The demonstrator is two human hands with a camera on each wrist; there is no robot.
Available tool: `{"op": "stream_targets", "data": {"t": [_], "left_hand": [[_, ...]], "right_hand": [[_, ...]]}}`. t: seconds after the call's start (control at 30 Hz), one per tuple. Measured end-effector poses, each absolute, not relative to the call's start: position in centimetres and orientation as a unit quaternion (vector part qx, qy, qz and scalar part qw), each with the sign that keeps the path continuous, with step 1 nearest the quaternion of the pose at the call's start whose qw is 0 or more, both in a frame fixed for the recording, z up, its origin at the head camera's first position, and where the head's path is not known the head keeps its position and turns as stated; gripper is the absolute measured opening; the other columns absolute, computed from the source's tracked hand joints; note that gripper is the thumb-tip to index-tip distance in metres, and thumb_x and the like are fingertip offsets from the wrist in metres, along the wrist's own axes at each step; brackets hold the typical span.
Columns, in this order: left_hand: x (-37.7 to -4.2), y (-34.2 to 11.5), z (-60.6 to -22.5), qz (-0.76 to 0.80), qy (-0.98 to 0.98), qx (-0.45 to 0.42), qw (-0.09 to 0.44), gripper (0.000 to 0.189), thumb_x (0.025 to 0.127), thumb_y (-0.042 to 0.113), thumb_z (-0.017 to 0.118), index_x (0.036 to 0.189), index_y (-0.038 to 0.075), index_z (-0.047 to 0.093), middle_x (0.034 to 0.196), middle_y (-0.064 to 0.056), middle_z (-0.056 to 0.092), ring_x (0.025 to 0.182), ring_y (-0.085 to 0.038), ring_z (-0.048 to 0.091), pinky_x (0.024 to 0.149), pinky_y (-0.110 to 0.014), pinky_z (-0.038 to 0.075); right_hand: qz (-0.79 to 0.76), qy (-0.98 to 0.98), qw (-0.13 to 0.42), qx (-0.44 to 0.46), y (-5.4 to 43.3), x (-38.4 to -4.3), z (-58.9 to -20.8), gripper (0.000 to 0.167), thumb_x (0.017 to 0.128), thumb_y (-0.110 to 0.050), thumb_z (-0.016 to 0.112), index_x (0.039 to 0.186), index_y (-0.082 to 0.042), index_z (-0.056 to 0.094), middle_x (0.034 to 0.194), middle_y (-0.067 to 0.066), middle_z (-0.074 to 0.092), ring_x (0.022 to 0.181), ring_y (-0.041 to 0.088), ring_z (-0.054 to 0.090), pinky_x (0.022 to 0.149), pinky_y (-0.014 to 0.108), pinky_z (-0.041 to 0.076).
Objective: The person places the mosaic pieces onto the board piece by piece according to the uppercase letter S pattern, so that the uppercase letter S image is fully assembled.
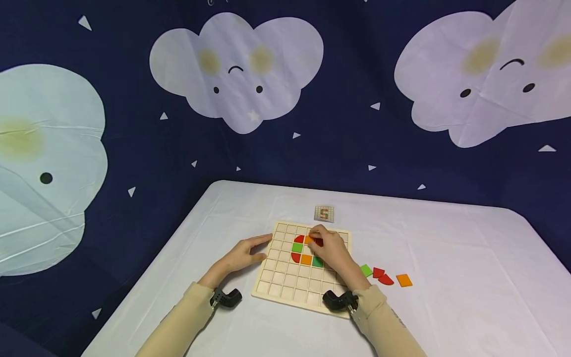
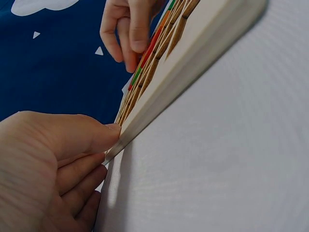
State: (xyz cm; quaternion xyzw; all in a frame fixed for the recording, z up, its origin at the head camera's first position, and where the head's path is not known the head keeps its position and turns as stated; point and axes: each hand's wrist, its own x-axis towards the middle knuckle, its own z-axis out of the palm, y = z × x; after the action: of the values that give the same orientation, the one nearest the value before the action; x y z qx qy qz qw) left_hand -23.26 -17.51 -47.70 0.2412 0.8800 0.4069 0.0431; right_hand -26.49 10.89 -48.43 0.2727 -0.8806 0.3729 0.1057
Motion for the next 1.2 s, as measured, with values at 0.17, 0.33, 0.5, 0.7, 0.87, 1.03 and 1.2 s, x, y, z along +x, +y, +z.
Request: {"op": "stream_targets", "data": {"t": [0.17, 0.33, 0.5, 0.7, 0.87, 1.03, 1.2], "left_hand": [[-23.3, -17.6, -47.8, 0.405, 0.880, 0.244, 0.046, 0.056, 0.089, 0.006, 0.062, 0.140, -0.002, 0.042, 0.144, -0.014, 0.040, 0.134, -0.028, 0.034, 0.110, -0.040, 0.028], [-23.2, -17.5, -47.7, 0.409, 0.878, 0.246, 0.048, 0.056, 0.089, 0.006, 0.062, 0.140, -0.003, 0.041, 0.144, -0.014, 0.040, 0.134, -0.028, 0.034, 0.110, -0.041, 0.028], [-23.2, -17.4, -47.7, 0.405, 0.881, 0.241, 0.050, 0.056, 0.089, 0.007, 0.062, 0.140, -0.001, 0.042, 0.144, -0.012, 0.040, 0.134, -0.027, 0.033, 0.110, -0.040, 0.027], [-23.1, -17.5, -47.8, 0.412, 0.877, 0.243, 0.046, 0.056, 0.088, 0.005, 0.062, 0.139, -0.002, 0.043, 0.143, -0.013, 0.042, 0.134, -0.028, 0.034, 0.110, -0.040, 0.028], [-23.0, -17.5, -48.0, 0.409, 0.878, 0.244, 0.044, 0.056, 0.088, 0.005, 0.062, 0.139, -0.001, 0.043, 0.143, -0.013, 0.042, 0.134, -0.028, 0.034, 0.110, -0.041, 0.028], [-23.0, -17.4, -48.0, 0.410, 0.879, 0.239, 0.043, 0.056, 0.087, 0.005, 0.062, 0.140, 0.000, 0.043, 0.144, -0.011, 0.042, 0.134, -0.027, 0.034, 0.110, -0.041, 0.027], [-23.1, -17.4, -47.8, 0.413, 0.879, 0.235, 0.042, 0.056, 0.087, 0.005, 0.062, 0.140, 0.000, 0.043, 0.144, -0.011, 0.042, 0.134, -0.027, 0.034, 0.110, -0.041, 0.027]], "right_hand": [[0.519, -0.820, 0.056, 0.236, 11.1, -26.8, -48.2, 0.032, 0.088, -0.018, 0.068, 0.115, -0.004, 0.059, 0.108, 0.006, 0.069, 0.098, 0.023, 0.065, 0.084, 0.035, 0.053], [0.653, -0.725, -0.005, 0.218, 11.8, -26.8, -46.6, 0.045, 0.090, -0.019, 0.065, 0.124, 0.006, 0.050, 0.118, 0.015, 0.063, 0.107, 0.024, 0.060, 0.089, 0.025, 0.049], [0.685, -0.697, -0.008, 0.210, 13.2, -26.1, -44.4, 0.041, 0.093, -0.018, 0.062, 0.125, 0.003, 0.048, 0.121, 0.014, 0.062, 0.110, 0.015, 0.058, 0.093, 0.024, 0.047], [0.678, -0.709, -0.006, 0.195, 15.8, -24.5, -42.7, 0.031, 0.093, -0.019, 0.062, 0.119, -0.004, 0.053, 0.118, 0.009, 0.064, 0.111, 0.014, 0.057, 0.093, 0.023, 0.045], [0.642, -0.747, 0.007, 0.173, 19.0, -22.9, -42.2, 0.031, 0.093, -0.022, 0.061, 0.117, -0.004, 0.054, 0.115, 0.004, 0.066, 0.111, 0.011, 0.057, 0.092, 0.019, 0.044], [0.614, -0.775, 0.031, 0.146, 22.1, -21.3, -41.7, 0.032, 0.094, -0.023, 0.060, 0.118, -0.003, 0.053, 0.115, 0.003, 0.066, 0.110, 0.007, 0.057, 0.088, 0.016, 0.045], [0.592, -0.794, 0.045, 0.129, 24.4, -19.9, -42.1, 0.032, 0.095, -0.022, 0.059, 0.119, -0.002, 0.052, 0.114, 0.000, 0.067, 0.106, 0.004, 0.057, 0.085, 0.013, 0.044]]}}
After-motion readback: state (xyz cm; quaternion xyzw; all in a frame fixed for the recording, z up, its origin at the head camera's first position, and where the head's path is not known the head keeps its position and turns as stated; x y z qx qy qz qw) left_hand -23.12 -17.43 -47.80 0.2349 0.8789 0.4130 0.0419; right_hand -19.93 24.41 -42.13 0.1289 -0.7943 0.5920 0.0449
